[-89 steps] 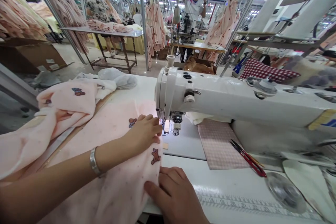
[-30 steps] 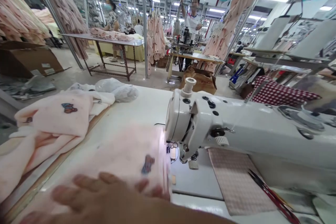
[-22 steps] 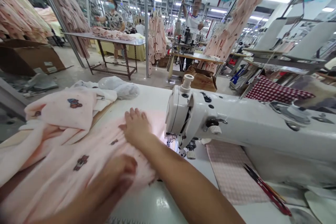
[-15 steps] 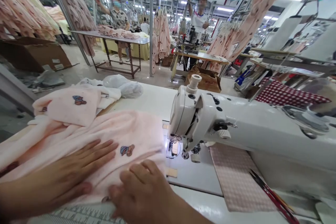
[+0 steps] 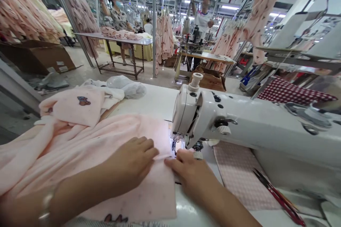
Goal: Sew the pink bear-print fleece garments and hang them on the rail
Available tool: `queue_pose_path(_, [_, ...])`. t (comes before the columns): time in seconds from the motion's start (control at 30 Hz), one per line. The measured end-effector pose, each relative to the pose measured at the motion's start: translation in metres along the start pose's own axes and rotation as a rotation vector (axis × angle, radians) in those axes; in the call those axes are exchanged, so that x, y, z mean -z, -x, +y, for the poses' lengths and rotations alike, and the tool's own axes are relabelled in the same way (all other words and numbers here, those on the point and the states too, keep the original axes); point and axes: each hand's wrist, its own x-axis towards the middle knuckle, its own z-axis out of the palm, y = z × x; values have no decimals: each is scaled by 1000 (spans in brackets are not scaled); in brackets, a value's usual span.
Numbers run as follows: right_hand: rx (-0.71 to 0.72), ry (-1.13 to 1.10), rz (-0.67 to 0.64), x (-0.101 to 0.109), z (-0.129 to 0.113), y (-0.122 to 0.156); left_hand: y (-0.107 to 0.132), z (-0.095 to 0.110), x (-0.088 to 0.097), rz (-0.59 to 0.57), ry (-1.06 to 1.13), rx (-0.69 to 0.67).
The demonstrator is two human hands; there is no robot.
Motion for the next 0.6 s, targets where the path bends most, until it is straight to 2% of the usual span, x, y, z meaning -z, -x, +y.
queue_pose_path(0.07, [-41, -4, 10, -8, 10, 0, -24, 5, -11, 4, -14, -2])
queue_pose_path(0.13, [-84, -10, 16, -13, 18, 3, -36, 4, -19, 30, 13, -7])
queue_pose_path(0.2, [-135, -10, 14, -15, 21, 7, -37, 0, -22, 64, 80, -1])
queue_pose_path(0.27, [-181, -12, 7, -17, 21, 9, -32, -3, -22, 147, 150, -14])
queue_pose_path(0.3, [-202, -13, 6, -17, 21, 9, -30, -3, -23, 205, 169, -53])
queue_pose_path(0.37, [-236, -12, 9, -19, 21, 9, -25, -1, -26, 271, 132, -216])
queue_pose_path(0.47, [-273, -1, 12, -21, 21, 10, -21, 5, -34, 174, 14, -453])
queue_pose_path(0.53, [-293, 18, 8, -21, 21, 10, -19, 8, -38, 109, 22, -448])
queue_pose_path(0.6, [-310, 43, 4, -18, 21, 9, -17, 8, -40, 98, 72, -389])
